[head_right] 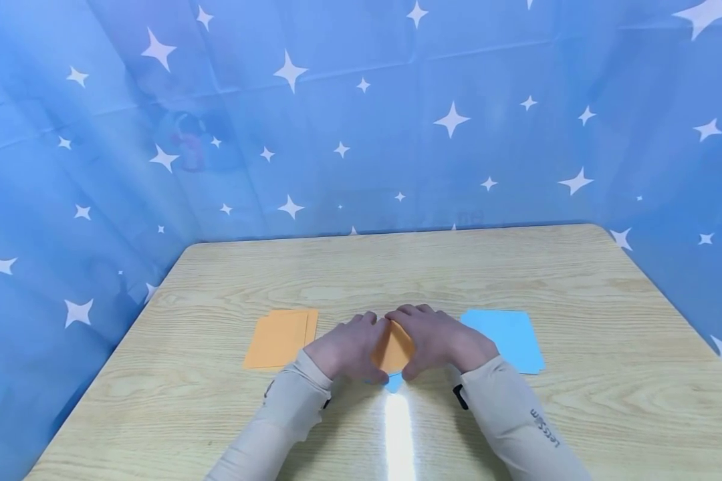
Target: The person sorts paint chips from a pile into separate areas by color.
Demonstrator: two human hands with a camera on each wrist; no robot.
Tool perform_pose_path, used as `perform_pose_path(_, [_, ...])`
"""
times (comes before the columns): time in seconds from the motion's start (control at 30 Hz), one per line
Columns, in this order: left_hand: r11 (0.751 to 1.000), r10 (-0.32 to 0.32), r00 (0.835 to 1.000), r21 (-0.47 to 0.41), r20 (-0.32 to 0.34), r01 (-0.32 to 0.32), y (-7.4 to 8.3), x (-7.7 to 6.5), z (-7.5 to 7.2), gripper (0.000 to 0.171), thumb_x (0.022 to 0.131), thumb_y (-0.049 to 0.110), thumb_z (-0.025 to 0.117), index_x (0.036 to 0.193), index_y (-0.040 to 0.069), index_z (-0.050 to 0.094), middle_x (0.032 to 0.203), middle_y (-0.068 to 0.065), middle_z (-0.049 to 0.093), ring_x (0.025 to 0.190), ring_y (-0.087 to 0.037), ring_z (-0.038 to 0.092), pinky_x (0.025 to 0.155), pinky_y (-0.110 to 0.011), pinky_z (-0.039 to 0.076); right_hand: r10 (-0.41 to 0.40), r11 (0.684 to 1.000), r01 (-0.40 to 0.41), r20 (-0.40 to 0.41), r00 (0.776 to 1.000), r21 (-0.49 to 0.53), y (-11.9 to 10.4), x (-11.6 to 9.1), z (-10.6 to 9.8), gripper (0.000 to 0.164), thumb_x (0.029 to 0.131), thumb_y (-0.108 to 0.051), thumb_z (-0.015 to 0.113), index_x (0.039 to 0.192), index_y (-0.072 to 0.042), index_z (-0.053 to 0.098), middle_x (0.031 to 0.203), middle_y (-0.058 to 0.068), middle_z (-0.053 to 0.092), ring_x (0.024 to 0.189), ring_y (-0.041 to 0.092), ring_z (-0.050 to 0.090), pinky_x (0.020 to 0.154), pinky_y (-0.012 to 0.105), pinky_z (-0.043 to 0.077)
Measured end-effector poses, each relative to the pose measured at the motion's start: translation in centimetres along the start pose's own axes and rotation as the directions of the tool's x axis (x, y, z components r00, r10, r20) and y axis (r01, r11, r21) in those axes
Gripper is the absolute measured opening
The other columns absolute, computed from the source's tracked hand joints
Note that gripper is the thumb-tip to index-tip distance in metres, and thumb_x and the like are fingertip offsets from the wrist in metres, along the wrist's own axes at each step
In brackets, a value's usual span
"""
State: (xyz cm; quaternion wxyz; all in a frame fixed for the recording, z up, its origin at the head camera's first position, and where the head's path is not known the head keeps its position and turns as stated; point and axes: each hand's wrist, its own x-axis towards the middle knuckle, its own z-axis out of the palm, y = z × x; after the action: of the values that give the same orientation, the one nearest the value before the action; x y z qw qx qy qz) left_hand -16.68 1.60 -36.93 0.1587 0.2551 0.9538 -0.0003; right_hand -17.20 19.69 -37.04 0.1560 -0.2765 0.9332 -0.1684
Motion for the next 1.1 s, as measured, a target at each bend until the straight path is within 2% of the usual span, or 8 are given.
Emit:
perform_pose_path(0.23, [0.998, 0.051, 0.999, -0.043, -0.013, -0.052, -0.6, 0.0, 0.1, 0.084, 0.077, 0.038, 0.086, 0.147, 0.014, 0.046, 0.122, -0.005, 0.056, 0.108, -0.021, 0.054, 0.078, -0.031, 0.053, 0.008, 1.000, -0.008, -0.003, 1.000, 0.000, 0.0, 0.2, 0.1, 0.089, 0.071, -0.028, 0.089, 0.148, -0.011, 0.049, 0.145, 0.009, 0.051, 0.117, 0.032, 0.052, 0.085, 0.047, 0.050])
perform_pose_path(0.5, [0.992, 0.107, 0.993, -0.057, -0.046, -0.109, -1.6, -0.1, -0.3, 0.085, 0.079, 0.035, 0.084, 0.151, 0.015, 0.043, 0.131, -0.005, 0.053, 0.108, -0.020, 0.052, 0.081, -0.032, 0.052, -0.033, 0.999, 0.032, -0.059, 0.998, -0.006, 0.2, 0.1, -0.3, 0.087, 0.074, -0.031, 0.088, 0.148, -0.008, 0.049, 0.141, 0.010, 0.051, 0.113, 0.028, 0.053, 0.088, 0.045, 0.050])
perform_pose_path(0.67, [0.983, 0.147, 0.987, -0.104, -0.073, -0.154, -2.2, -0.4, -1.2, 0.087, 0.082, 0.035, 0.083, 0.154, 0.016, 0.039, 0.139, -0.006, 0.049, 0.107, -0.020, 0.052, 0.081, -0.030, 0.052, -0.065, 0.995, 0.072, -0.098, 0.993, 0.066, 0.1, -0.2, -0.8, 0.082, 0.079, -0.032, 0.087, 0.147, -0.008, 0.049, 0.141, 0.010, 0.048, 0.112, 0.025, 0.053, 0.085, 0.041, 0.052])
perform_pose_path(0.83, [0.969, 0.179, 0.977, -0.152, -0.116, -0.196, -2.8, -0.9, -1.9, 0.086, 0.083, 0.037, 0.083, 0.154, 0.015, 0.040, 0.147, -0.009, 0.045, 0.120, -0.023, 0.049, 0.089, -0.029, 0.052, -0.073, 0.992, 0.087, -0.147, 0.986, 0.096, -0.2, -0.7, -1.7, 0.078, 0.081, -0.033, 0.086, 0.146, -0.009, 0.051, 0.143, 0.010, 0.048, 0.111, 0.024, 0.054, 0.085, 0.040, 0.053])
perform_pose_path(0.93, [0.959, 0.198, 0.966, -0.172, -0.165, -0.226, -3.3, -1.3, -2.7, 0.079, 0.084, 0.035, 0.082, 0.150, 0.013, 0.046, 0.150, -0.011, 0.043, 0.132, -0.025, 0.044, 0.094, -0.031, 0.051, -0.070, 0.993, 0.086, -0.192, 0.979, 0.078, -0.6, -1.2, -2.3, 0.076, 0.082, -0.035, 0.085, 0.146, -0.009, 0.052, 0.146, 0.010, 0.047, 0.120, 0.028, 0.054, 0.093, 0.044, 0.053])
perform_pose_path(1.1, [0.945, 0.205, 0.953, -0.208, -0.224, -0.253, -4.1, -2.5, -4.3, 0.070, 0.086, 0.035, 0.080, 0.145, 0.009, 0.053, 0.160, -0.013, 0.036, 0.150, -0.027, 0.029, 0.105, -0.036, 0.049, -0.080, 0.994, 0.096, -0.267, 0.960, 0.045, -1.3, -1.9, -3.3, 0.065, 0.085, -0.038, 0.083, 0.139, -0.012, 0.058, 0.153, 0.013, 0.044, 0.136, 0.034, 0.048, 0.102, 0.052, 0.049])
